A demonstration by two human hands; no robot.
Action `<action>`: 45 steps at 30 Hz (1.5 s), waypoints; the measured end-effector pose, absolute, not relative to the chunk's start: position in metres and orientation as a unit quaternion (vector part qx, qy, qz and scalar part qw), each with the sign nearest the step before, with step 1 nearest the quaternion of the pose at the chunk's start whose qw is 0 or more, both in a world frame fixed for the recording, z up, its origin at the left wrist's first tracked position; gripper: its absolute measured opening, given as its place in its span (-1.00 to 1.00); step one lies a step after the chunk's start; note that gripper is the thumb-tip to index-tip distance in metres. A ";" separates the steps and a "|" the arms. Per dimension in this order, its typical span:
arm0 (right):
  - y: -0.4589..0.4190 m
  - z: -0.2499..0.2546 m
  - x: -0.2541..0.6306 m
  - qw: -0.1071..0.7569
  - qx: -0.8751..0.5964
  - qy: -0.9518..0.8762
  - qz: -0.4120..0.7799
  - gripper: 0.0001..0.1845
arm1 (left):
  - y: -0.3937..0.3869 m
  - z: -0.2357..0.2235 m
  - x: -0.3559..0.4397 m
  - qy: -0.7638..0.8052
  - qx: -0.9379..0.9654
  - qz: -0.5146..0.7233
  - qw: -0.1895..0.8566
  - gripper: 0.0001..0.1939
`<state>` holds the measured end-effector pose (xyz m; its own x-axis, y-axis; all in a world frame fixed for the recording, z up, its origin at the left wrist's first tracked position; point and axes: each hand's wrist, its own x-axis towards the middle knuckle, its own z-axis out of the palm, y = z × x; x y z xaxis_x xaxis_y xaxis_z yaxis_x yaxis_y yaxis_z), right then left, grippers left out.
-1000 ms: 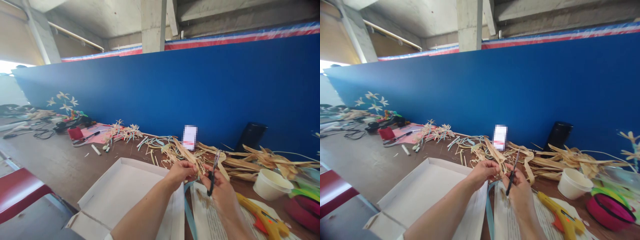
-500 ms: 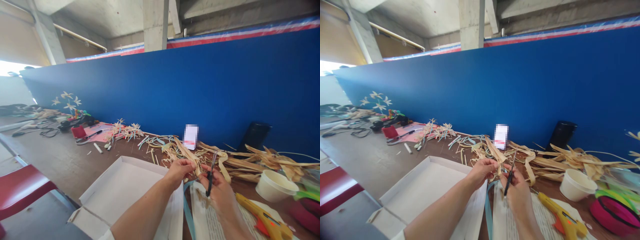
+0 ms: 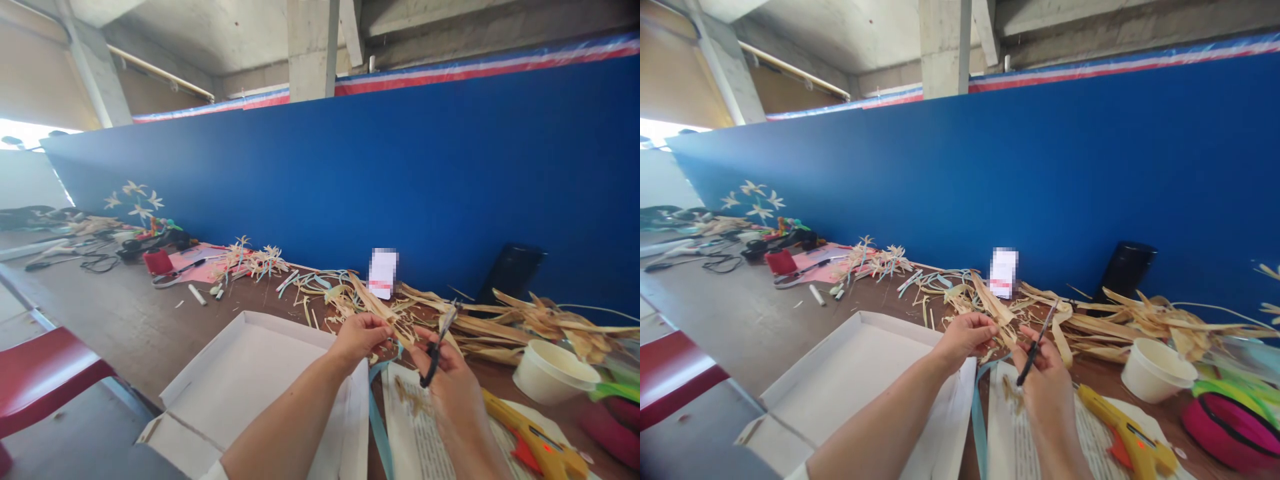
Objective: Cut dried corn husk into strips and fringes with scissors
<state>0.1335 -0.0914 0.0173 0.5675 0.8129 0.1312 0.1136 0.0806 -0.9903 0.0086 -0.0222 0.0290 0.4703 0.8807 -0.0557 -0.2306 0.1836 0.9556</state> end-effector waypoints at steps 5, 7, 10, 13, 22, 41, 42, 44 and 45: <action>-0.091 0.016 0.134 0.618 -0.626 -0.396 0.263 -0.46 | -0.023 0.033 0.008 0.351 0.496 0.403 0.685 -0.75; -0.092 0.018 0.133 0.605 -0.637 -0.395 0.268 -0.46 | -0.020 0.032 0.009 0.353 0.492 0.417 0.677 -0.77; -0.095 0.021 0.129 0.573 -0.644 -0.395 0.317 -0.42 | -0.014 0.029 0.007 0.347 0.486 0.455 0.660 -0.79; -0.098 0.023 0.123 0.532 -0.624 -0.423 0.385 -0.41 | -0.010 0.030 0.003 0.348 0.478 0.486 0.644 -0.83; -0.102 0.025 0.115 0.430 -0.615 -0.505 0.426 -0.43 | -0.010 0.041 -0.001 0.362 0.463 0.504 0.632 -0.94; -0.099 0.019 0.119 0.442 -0.618 -0.495 0.422 -0.40 | -0.010 0.040 -0.002 0.340 0.491 0.505 0.623 -0.92; -0.099 0.019 0.119 0.444 -0.620 -0.492 0.420 -0.40 | -0.011 0.040 -0.002 0.340 0.490 0.505 0.624 -0.93; -0.099 0.020 0.118 0.450 -0.623 -0.488 0.414 -0.40 | -0.012 0.042 -0.002 0.340 0.485 0.504 0.628 -0.93; -0.099 0.020 0.118 0.452 -0.624 -0.486 0.412 -0.40 | -0.012 0.043 -0.003 0.340 0.482 0.503 0.631 -0.93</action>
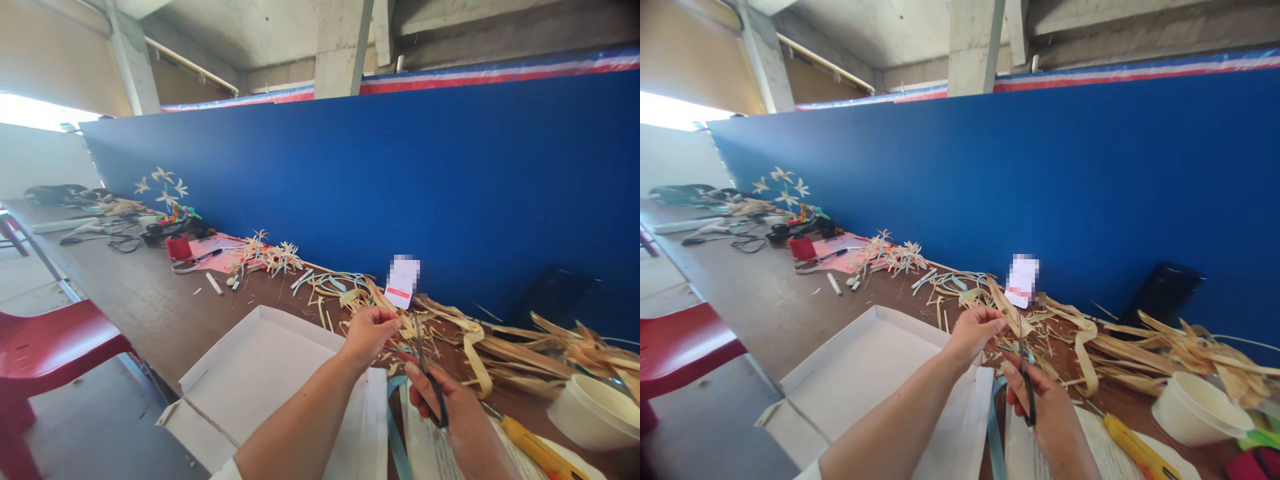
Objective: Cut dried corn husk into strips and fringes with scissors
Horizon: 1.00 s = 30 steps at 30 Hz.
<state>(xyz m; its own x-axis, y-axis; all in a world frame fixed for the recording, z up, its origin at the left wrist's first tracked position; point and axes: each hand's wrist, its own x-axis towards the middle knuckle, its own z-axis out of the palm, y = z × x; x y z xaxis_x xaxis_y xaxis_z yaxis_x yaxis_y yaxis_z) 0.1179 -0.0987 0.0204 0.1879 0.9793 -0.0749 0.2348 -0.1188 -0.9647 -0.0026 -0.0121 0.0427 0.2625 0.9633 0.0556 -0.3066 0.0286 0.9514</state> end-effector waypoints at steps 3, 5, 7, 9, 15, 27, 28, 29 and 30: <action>-0.099 0.023 0.116 0.452 -0.624 -0.488 0.410 -0.40 | -0.013 0.044 -0.003 0.343 0.473 0.500 0.639 -0.91; -0.100 0.025 0.115 0.454 -0.621 -0.490 0.411 -0.40 | -0.014 0.044 -0.004 0.345 0.470 0.500 0.641 -0.89; -0.100 0.026 0.114 0.454 -0.622 -0.490 0.409 -0.41 | -0.014 0.045 -0.004 0.345 0.467 0.499 0.643 -0.86; -0.101 0.028 0.113 0.451 -0.626 -0.489 0.407 -0.42 | -0.014 0.045 -0.005 0.345 0.461 0.501 0.646 -0.83; -0.100 0.030 0.112 0.429 -0.627 -0.502 0.413 -0.38 | -0.012 0.042 -0.005 0.334 0.447 0.509 0.656 -0.80; -0.102 0.030 0.109 0.427 -0.632 -0.510 0.397 -0.41 | -0.009 0.040 -0.003 0.337 0.435 0.509 0.662 -0.75; -0.102 0.029 0.110 0.427 -0.633 -0.512 0.395 -0.41 | -0.010 0.041 -0.004 0.344 0.434 0.505 0.662 -0.75; -0.102 0.029 0.110 0.426 -0.633 -0.513 0.393 -0.41 | -0.010 0.042 -0.004 0.349 0.432 0.503 0.662 -0.76; -0.102 0.028 0.111 0.426 -0.632 -0.515 0.392 -0.41 | -0.011 0.042 -0.004 0.353 0.432 0.502 0.661 -0.76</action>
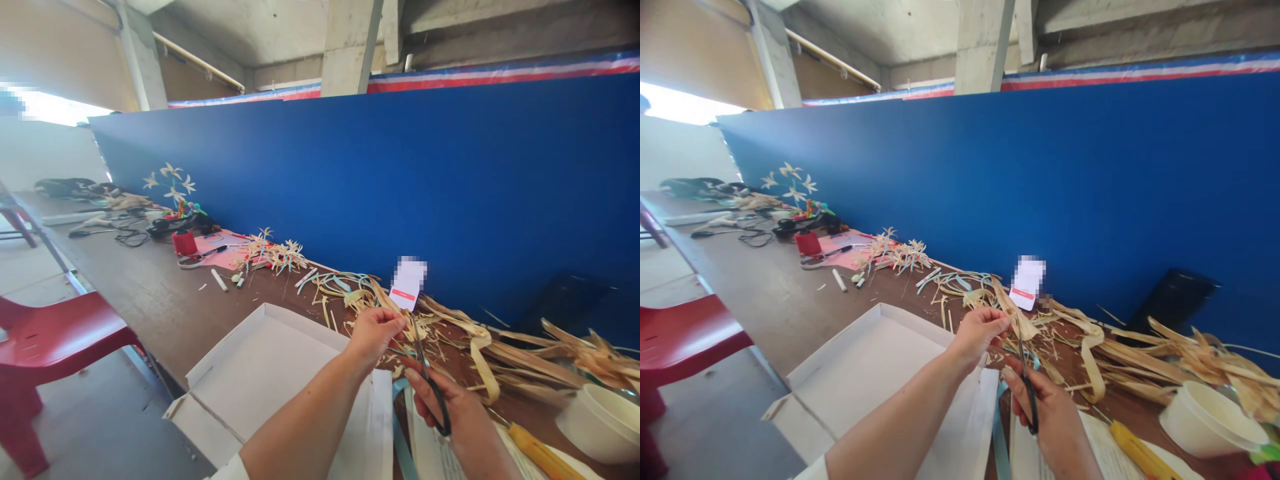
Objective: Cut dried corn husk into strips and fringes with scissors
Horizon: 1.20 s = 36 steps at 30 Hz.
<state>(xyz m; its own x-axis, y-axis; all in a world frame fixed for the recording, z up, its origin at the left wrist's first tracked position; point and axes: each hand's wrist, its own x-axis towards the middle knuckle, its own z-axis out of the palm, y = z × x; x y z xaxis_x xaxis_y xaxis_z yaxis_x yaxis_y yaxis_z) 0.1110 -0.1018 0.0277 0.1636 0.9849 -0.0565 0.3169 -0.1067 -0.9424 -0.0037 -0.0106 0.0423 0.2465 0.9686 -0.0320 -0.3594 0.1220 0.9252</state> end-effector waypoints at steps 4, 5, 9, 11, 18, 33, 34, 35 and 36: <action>-0.100 0.025 0.113 0.429 -0.630 -0.525 0.379 -0.41 | -0.012 0.044 -0.004 0.354 0.435 0.503 0.657 -0.77; -0.100 0.025 0.113 0.428 -0.631 -0.525 0.379 -0.41 | -0.012 0.044 -0.004 0.355 0.436 0.502 0.657 -0.76; -0.100 0.026 0.112 0.419 -0.635 -0.523 0.383 -0.40 | -0.012 0.044 -0.005 0.358 0.435 0.501 0.657 -0.77; -0.100 0.027 0.112 0.418 -0.637 -0.525 0.379 -0.41 | -0.012 0.044 -0.005 0.357 0.436 0.500 0.658 -0.79; -0.102 0.031 0.108 0.424 -0.644 -0.509 0.382 -0.43 | -0.014 0.048 -0.006 0.376 0.443 0.494 0.647 -0.80; -0.100 0.020 0.110 0.444 -0.644 -0.516 0.349 -0.43 | -0.013 0.048 -0.006 0.374 0.443 0.496 0.646 -0.91; -0.100 0.021 0.109 0.443 -0.645 -0.518 0.346 -0.43 | -0.013 0.049 -0.006 0.376 0.443 0.494 0.647 -0.91; -0.101 0.022 0.108 0.442 -0.646 -0.519 0.344 -0.42 | -0.013 0.049 -0.007 0.378 0.442 0.493 0.648 -0.91; -0.101 0.022 0.108 0.441 -0.647 -0.520 0.342 -0.42 | -0.013 0.049 -0.007 0.378 0.441 0.494 0.647 -0.91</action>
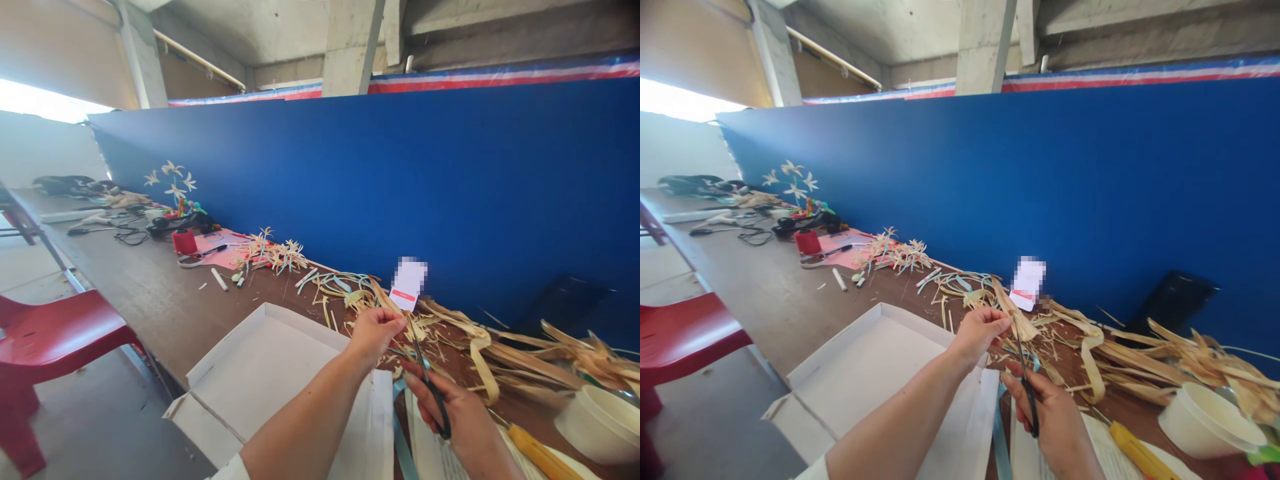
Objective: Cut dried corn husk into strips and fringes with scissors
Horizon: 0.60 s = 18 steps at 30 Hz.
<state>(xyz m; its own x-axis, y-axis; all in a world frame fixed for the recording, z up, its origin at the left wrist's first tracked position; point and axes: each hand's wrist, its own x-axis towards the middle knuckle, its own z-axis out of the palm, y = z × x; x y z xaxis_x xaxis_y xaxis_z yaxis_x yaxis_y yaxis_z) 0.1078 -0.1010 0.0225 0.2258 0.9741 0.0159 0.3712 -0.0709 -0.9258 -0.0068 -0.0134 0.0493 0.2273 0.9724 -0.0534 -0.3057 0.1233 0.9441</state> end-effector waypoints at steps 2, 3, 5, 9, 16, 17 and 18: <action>-0.102 0.024 0.107 0.440 -0.648 -0.522 0.338 -0.42 | -0.013 0.049 -0.007 0.378 0.440 0.496 0.646 -0.91; -0.102 0.025 0.106 0.440 -0.650 -0.521 0.336 -0.43 | -0.013 0.049 -0.007 0.379 0.441 0.496 0.645 -0.91; -0.103 0.027 0.105 0.439 -0.657 -0.516 0.332 -0.44 | -0.013 0.049 -0.007 0.383 0.442 0.494 0.643 -0.92; -0.102 0.029 0.108 0.416 -0.668 -0.513 0.343 -0.41 | -0.014 0.049 -0.007 0.391 0.442 0.489 0.643 -0.93; -0.097 0.021 0.119 0.374 -0.671 -0.517 0.378 -0.33 | -0.012 0.048 -0.005 0.384 0.441 0.495 0.643 -0.92; -0.097 0.019 0.120 0.373 -0.670 -0.517 0.380 -0.33 | -0.012 0.049 -0.005 0.383 0.440 0.495 0.644 -0.91; -0.096 0.018 0.121 0.373 -0.668 -0.519 0.381 -0.33 | -0.013 0.049 -0.006 0.384 0.440 0.493 0.645 -0.90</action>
<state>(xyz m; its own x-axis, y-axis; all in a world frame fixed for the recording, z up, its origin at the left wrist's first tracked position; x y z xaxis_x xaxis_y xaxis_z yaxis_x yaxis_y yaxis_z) 0.1208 -0.0962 0.0182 0.1716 0.9775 -0.1227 0.4095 -0.1840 -0.8935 -0.0056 -0.0126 0.0489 0.2190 0.9738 -0.0609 -0.2982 0.1263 0.9461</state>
